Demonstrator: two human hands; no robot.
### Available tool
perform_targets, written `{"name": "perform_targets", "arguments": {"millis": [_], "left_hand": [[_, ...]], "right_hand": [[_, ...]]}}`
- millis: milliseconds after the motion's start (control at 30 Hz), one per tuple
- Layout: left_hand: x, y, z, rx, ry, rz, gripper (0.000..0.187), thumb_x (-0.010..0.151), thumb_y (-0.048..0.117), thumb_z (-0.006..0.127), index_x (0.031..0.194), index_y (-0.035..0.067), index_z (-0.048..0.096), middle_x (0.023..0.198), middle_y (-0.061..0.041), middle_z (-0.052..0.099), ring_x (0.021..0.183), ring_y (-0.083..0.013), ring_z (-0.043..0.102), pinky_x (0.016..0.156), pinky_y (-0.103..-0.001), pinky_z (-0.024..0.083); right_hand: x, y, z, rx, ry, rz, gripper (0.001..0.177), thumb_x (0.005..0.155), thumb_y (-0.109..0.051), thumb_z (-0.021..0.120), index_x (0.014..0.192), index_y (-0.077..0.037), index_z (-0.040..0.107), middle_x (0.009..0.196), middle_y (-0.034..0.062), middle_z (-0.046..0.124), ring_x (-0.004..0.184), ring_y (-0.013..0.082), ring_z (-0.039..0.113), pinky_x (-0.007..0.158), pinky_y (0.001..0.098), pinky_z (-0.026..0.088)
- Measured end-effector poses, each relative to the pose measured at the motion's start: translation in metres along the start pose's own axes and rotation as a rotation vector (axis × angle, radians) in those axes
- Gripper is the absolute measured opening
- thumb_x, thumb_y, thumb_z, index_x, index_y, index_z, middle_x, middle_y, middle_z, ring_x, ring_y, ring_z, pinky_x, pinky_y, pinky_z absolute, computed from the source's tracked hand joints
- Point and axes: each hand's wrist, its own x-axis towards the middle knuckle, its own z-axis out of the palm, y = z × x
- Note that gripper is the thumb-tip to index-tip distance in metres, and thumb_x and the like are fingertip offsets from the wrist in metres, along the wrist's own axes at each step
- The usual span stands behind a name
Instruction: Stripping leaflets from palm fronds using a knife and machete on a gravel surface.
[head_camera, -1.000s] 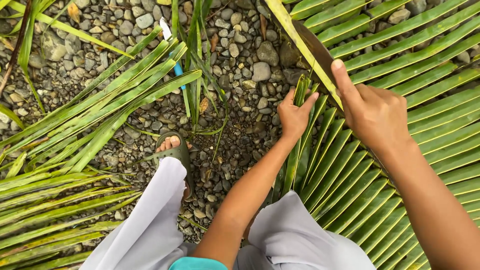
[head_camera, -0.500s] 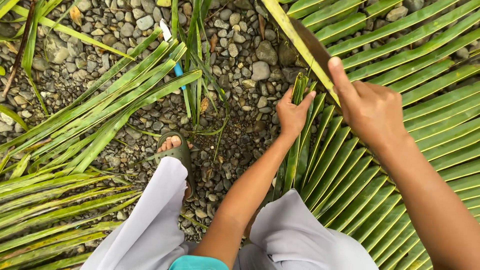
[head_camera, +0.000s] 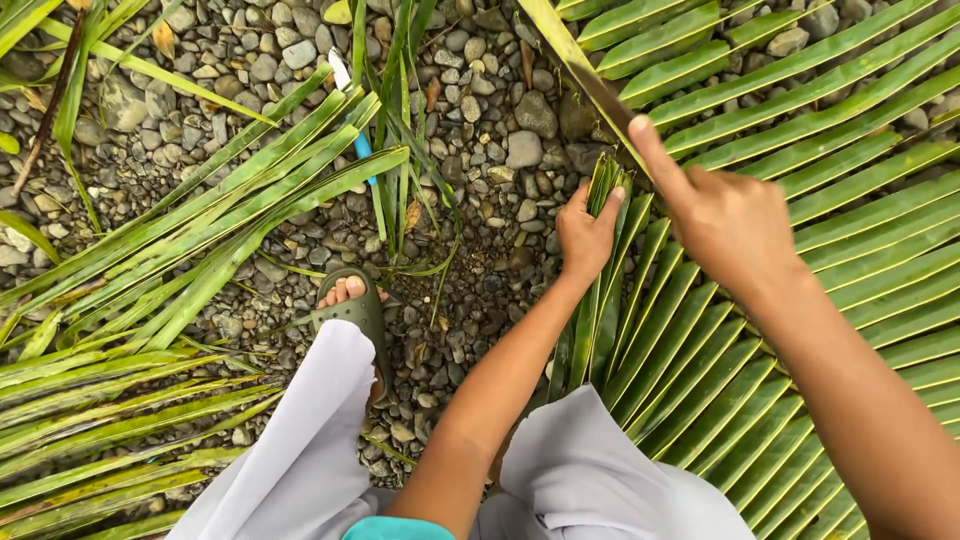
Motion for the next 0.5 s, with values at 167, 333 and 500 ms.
{"name": "perform_targets", "arguments": {"millis": [167,333,500], "left_hand": [[0.004,0.002,-0.008,0.056,0.038,0.031,0.009,0.087,0.018,0.074,0.082,0.012,0.069,0.059,-0.007,0.064,0.060,-0.0191,0.065,0.057,-0.035,0.049],[0.005,0.014,-0.018,0.141,-0.132,-0.017,0.017,0.097,0.026,0.062,0.096,0.010,0.063,0.067,-0.015,0.065,0.066,-0.0328,0.065,0.064,-0.045,0.049],[-0.007,0.033,-0.025,0.188,-0.215,-0.044,0.025,0.097,0.034,0.062,0.100,0.010,0.057,0.068,-0.014,0.062,0.069,-0.0363,0.067,0.064,-0.046,0.049]], "right_hand": [[-0.012,-0.014,0.039,0.088,-0.474,-0.027,0.073,0.089,-0.007,0.049,0.158,-0.027,0.038,0.076,0.0062,0.075,0.062,0.0271,0.075,0.058,0.0439,0.061],[-0.015,-0.003,0.033,0.147,-0.533,0.014,0.071,0.090,-0.010,0.050,0.158,-0.030,0.039,0.082,0.0063,0.077,0.068,0.0311,0.077,0.064,0.0462,0.062],[-0.024,-0.001,0.021,0.070,-0.370,0.028,0.063,0.096,-0.024,0.053,0.157,-0.035,0.044,0.070,-0.0020,0.071,0.057,0.0213,0.072,0.060,0.0389,0.062]]}}
